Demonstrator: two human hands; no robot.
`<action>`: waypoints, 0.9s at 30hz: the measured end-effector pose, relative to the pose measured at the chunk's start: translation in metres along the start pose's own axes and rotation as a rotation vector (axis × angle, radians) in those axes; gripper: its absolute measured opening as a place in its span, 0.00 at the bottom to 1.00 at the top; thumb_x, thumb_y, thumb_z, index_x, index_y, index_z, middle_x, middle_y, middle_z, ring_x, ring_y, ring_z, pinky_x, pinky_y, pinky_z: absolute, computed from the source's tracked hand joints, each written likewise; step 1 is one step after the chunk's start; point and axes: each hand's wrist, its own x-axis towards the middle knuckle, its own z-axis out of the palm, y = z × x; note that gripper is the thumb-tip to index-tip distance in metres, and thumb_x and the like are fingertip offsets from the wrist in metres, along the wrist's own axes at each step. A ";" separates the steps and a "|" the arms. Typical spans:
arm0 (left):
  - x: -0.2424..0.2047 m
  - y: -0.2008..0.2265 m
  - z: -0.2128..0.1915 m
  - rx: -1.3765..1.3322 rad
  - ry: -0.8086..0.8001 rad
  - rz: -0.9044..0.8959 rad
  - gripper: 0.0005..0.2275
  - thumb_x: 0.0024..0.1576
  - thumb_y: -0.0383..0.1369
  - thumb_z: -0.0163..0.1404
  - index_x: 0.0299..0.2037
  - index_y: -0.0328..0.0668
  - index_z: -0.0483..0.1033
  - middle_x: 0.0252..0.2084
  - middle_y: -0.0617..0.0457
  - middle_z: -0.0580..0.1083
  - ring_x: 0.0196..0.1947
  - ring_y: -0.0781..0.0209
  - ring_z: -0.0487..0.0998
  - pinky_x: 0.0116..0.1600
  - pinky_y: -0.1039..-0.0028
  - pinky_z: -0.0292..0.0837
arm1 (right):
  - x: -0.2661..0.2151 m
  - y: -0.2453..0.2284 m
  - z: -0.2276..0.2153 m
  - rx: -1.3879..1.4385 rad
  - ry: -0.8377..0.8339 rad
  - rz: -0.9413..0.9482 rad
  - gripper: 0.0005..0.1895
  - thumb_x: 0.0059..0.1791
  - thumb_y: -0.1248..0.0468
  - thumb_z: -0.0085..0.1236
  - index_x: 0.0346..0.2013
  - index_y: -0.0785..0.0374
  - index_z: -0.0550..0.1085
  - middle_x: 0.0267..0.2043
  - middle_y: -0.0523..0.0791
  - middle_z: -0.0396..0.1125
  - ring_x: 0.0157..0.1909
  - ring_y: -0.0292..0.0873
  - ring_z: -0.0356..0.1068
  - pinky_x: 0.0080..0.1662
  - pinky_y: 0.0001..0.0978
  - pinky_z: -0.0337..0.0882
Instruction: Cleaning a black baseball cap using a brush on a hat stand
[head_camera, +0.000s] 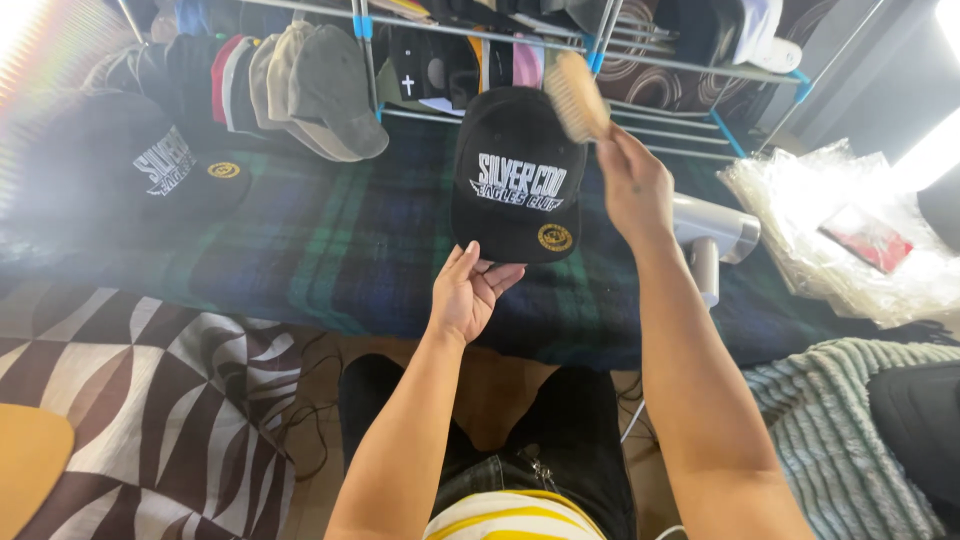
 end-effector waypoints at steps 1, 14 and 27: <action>-0.001 0.001 0.001 0.004 0.004 -0.003 0.05 0.64 0.32 0.48 0.43 0.52 0.78 0.34 0.42 0.80 0.43 0.25 0.80 0.57 0.34 0.72 | 0.004 -0.004 0.008 0.001 -0.001 0.006 0.17 0.55 0.48 0.49 0.52 0.47 0.79 0.46 0.44 0.75 0.52 0.52 0.73 0.51 0.47 0.72; -0.017 0.011 0.021 0.005 0.041 0.042 0.04 0.63 0.29 0.49 0.43 0.51 0.77 0.30 0.44 0.78 0.41 0.27 0.81 0.55 0.36 0.75 | -0.031 0.059 -0.018 -0.276 0.013 -0.100 0.17 0.54 0.47 0.53 0.52 0.47 0.79 0.45 0.43 0.72 0.51 0.51 0.71 0.49 0.46 0.72; -0.024 0.002 0.057 0.064 0.056 0.051 0.05 0.62 0.27 0.51 0.42 0.50 0.76 0.26 0.46 0.76 0.39 0.29 0.83 0.54 0.38 0.77 | -0.087 0.097 -0.001 -0.523 0.058 -0.157 0.17 0.52 0.47 0.56 0.53 0.47 0.79 0.45 0.41 0.70 0.51 0.50 0.68 0.47 0.46 0.73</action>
